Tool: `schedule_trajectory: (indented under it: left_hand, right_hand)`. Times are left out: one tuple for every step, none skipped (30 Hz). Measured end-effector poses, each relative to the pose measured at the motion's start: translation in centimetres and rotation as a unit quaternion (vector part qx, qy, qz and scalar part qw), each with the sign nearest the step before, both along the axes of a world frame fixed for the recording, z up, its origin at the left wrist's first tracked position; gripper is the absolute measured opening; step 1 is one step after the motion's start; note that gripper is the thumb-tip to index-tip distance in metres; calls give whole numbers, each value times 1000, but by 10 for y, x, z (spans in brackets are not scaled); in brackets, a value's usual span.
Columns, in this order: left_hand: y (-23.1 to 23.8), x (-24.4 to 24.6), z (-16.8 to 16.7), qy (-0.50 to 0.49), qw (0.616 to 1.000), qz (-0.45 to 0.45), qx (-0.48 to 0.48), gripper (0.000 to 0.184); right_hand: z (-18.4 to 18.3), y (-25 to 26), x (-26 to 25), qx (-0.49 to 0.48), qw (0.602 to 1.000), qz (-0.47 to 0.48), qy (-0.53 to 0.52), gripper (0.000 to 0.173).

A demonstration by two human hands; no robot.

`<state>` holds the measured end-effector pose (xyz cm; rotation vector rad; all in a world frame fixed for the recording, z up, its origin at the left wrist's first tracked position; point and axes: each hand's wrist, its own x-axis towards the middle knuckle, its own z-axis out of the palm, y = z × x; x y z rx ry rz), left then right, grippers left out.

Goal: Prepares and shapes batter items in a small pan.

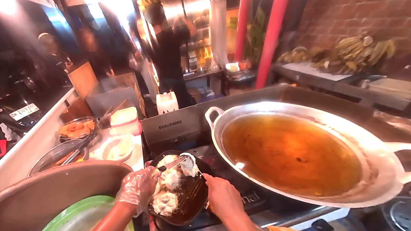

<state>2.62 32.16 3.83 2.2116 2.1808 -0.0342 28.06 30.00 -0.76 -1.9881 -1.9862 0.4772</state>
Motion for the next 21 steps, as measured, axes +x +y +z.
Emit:
schedule_trajectory:
  left_hand:
    - [1,1,0,5,1000,2,-4,50]
    - [3,1,-1,11,1000,2,-10,50]
    - [5,0,-2,17,1000,1,-16,50]
    - [7,0,-4,20,1000,-2,-23,49]
    - [8,1,-5,23,999,-5,-30,49]
    - [9,1,-5,23,999,-7,-34,49]
    - [9,2,-5,19,999,-10,-34,49]
    - [9,4,-4,14,999,-10,-30,50]
    - [10,5,-3,8,1000,-7,-24,51]
    - [10,7,-2,6,1000,-5,-21,51]
    - [10,9,-1,6,1000,-4,-20,52]
    - [11,10,0,9,1000,-6,-20,52]
    - [13,11,0,14,1000,-9,-19,52]
    - [15,13,0,19,1000,-13,-21,52]
    - [18,14,-1,24,999,-15,-27,52]
    - [19,16,-1,30,999,-16,-32,51]
    - [21,19,0,36,999,-16,-37,51]
    - [22,21,0,40,998,-15,-42,51]
    - [24,23,2,43,998,-13,-46,51]
    - [24,24,4,46,998,-10,-47,51]
    - [24,23,7,45,998,-8,-47,51]
  right_hand:
    - [0,0,0,-5,1000,2,5,38]
    - [0,0,1,-5,1000,4,11,38]
    - [0,1,1,-8,1000,4,18,38]
    - [0,2,2,-8,1000,1,27,38]
    - [-1,3,2,-7,999,-1,36,38]
    - [-2,4,2,-7,999,-3,43,38]
    - [-2,6,3,-11,999,-5,50,38]
    - [-1,7,3,-18,998,-8,54,38]
    - [2,9,3,-28,998,-9,53,38]
    - [4,10,3,-38,998,-9,50,38]
    - [5,11,3,-42,998,-10,48,36]
    - [6,12,3,-42,998,-10,48,35]
    - [6,13,3,-42,998,-10,47,35]
    - [6,14,2,-39,998,-12,42,35]
    - [6,15,1,-36,998,-14,40,35]
    - [5,16,0,-28,999,-17,41,35]
    - [4,17,-1,-20,999,-20,44,35]
    - [2,18,-2,-13,998,-24,50,36]
    - [1,19,-3,-9,998,-29,59,37]
    - [-1,19,-5,-4,997,-35,71,38]
    - [-3,20,-6,7,995,-43,87,38]
